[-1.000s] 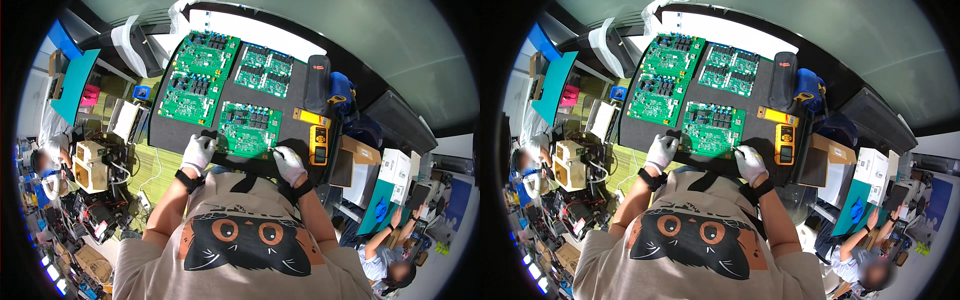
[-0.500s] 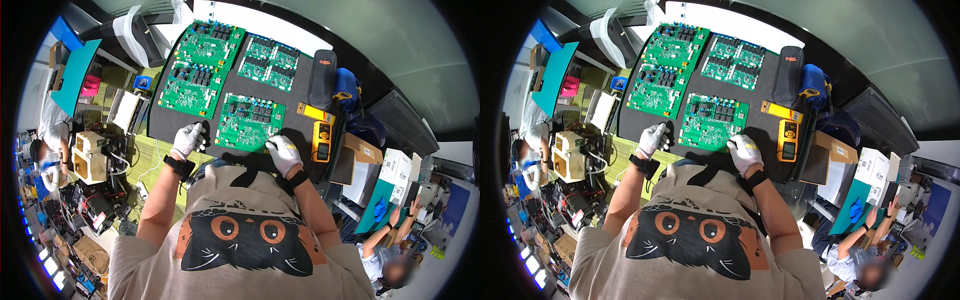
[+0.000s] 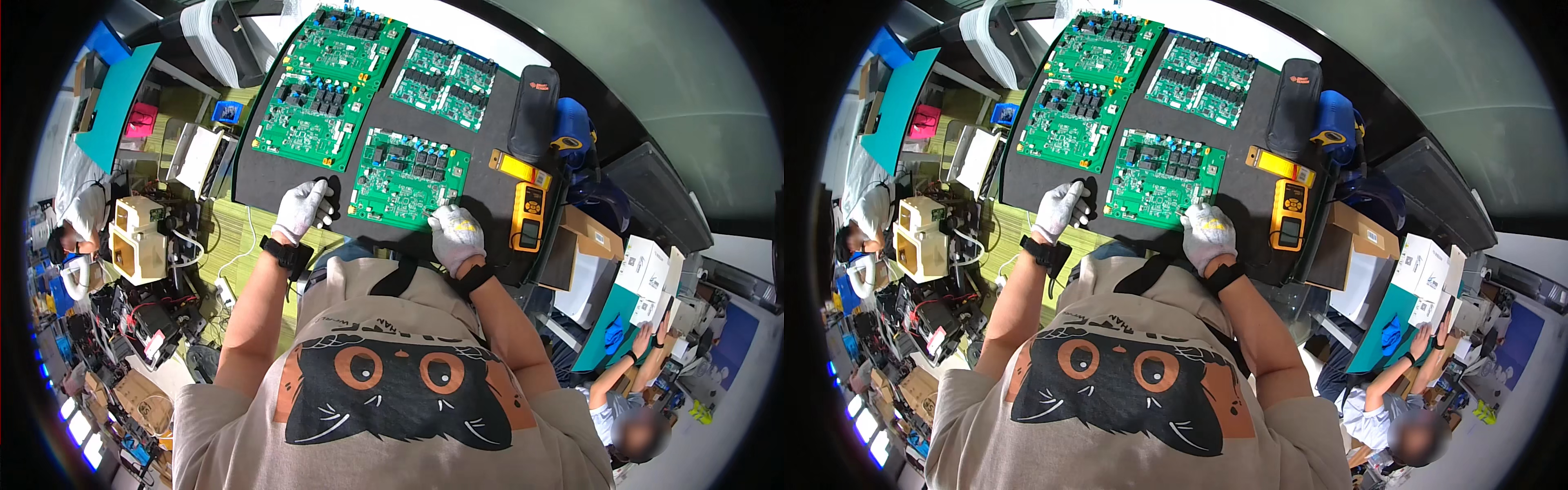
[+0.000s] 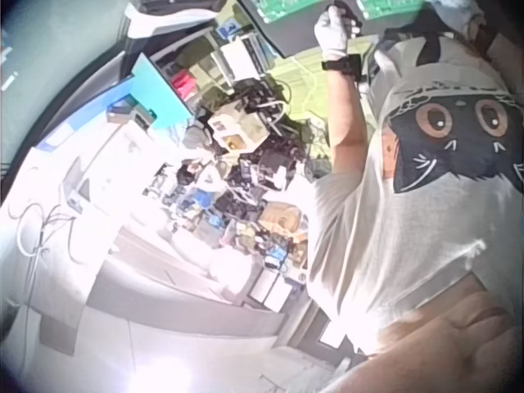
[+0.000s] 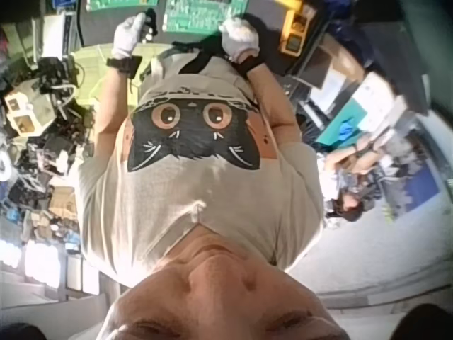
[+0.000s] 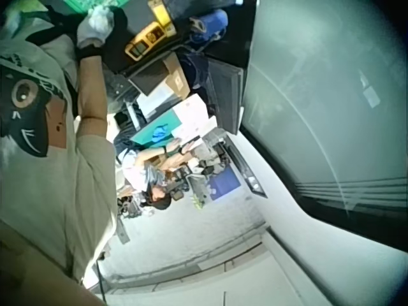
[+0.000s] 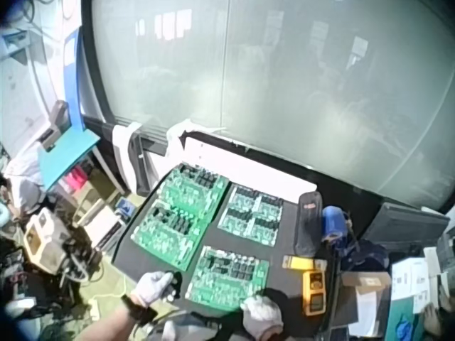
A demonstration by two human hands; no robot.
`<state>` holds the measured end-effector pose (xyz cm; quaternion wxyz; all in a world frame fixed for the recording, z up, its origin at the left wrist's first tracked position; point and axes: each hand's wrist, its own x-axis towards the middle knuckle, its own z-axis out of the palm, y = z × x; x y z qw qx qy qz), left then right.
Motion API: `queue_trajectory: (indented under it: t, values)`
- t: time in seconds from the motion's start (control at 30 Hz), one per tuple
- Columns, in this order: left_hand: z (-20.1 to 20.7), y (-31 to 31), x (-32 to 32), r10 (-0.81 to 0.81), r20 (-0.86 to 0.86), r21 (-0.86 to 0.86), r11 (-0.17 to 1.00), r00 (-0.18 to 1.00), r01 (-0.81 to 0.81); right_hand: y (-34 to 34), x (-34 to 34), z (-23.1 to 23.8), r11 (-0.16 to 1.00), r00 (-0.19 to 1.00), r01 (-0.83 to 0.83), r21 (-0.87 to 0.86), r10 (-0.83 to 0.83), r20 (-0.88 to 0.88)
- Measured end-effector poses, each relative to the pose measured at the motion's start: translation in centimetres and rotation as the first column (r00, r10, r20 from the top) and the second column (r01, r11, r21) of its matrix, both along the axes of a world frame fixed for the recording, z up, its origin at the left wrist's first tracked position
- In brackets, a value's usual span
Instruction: The recorder is inspecting and testing multiple printed circuit boards on a workbench using a yellow handheld multimeter or testing device.
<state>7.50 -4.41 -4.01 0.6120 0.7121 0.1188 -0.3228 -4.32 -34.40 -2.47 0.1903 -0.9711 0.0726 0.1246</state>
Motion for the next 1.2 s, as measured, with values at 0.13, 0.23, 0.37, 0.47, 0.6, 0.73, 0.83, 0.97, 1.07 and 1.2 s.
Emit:
queue_trajectory:
  t: [0.13,0.23,0.37,0.47,0.6,0.73,0.83,0.97,1.07,1.2]
  values:
    - [0.3,-0.4,-0.2,-0.001,-0.010,0.055,0.999,1.000,0.002,0.1,-0.3,-0.1,1.000,1.000,0.001,0.009,-0.001,0.013]
    - [0.1,-1.4,-0.7,0.003,0.030,0.171,0.985,1.000,-0.008,0.1,-0.4,-0.3,1.000,0.999,-0.009,-0.002,0.009,0.038]
    - [-0.1,-2.0,-1.6,0.095,0.097,0.192,0.975,0.991,-0.112,0.1,-0.4,-0.3,1.000,0.999,-0.029,0.005,0.029,0.019]
    - [-0.3,-1.9,-2.1,0.186,0.130,0.111,0.973,0.974,-0.201,0.5,-0.5,0.0,1.000,1.000,-0.008,0.011,0.008,-0.026]
    - [-0.2,-1.9,-2.6,0.181,0.167,0.102,0.975,0.969,-0.200,0.7,-0.8,0.8,0.999,1.000,0.014,0.030,-0.013,-0.004]
    - [0.4,-3.0,-2.7,0.235,0.124,0.195,0.947,0.964,-0.256,1.3,-0.8,1.4,0.999,0.999,0.045,0.011,-0.045,-0.028]
    - [0.9,-3.9,-2.9,0.327,0.085,0.170,0.926,0.941,-0.337,1.8,-0.6,1.6,0.998,0.996,0.063,0.008,-0.062,-0.058]
    - [0.7,-5.0,-3.9,0.202,0.171,0.256,0.936,0.964,-0.242,2.3,-0.6,1.5,0.995,0.994,0.097,-0.007,-0.097,-0.043]
    - [-0.1,-4.8,-4.0,0.013,0.264,0.431,0.893,0.964,-0.130,1.8,-0.5,1.3,0.997,0.997,0.059,-0.043,-0.060,-0.042]
    - [-0.8,-4.8,-4.6,0.062,0.344,0.353,0.916,0.937,-0.190,1.0,-0.3,1.1,0.998,0.999,-0.036,-0.053,0.035,-0.030]
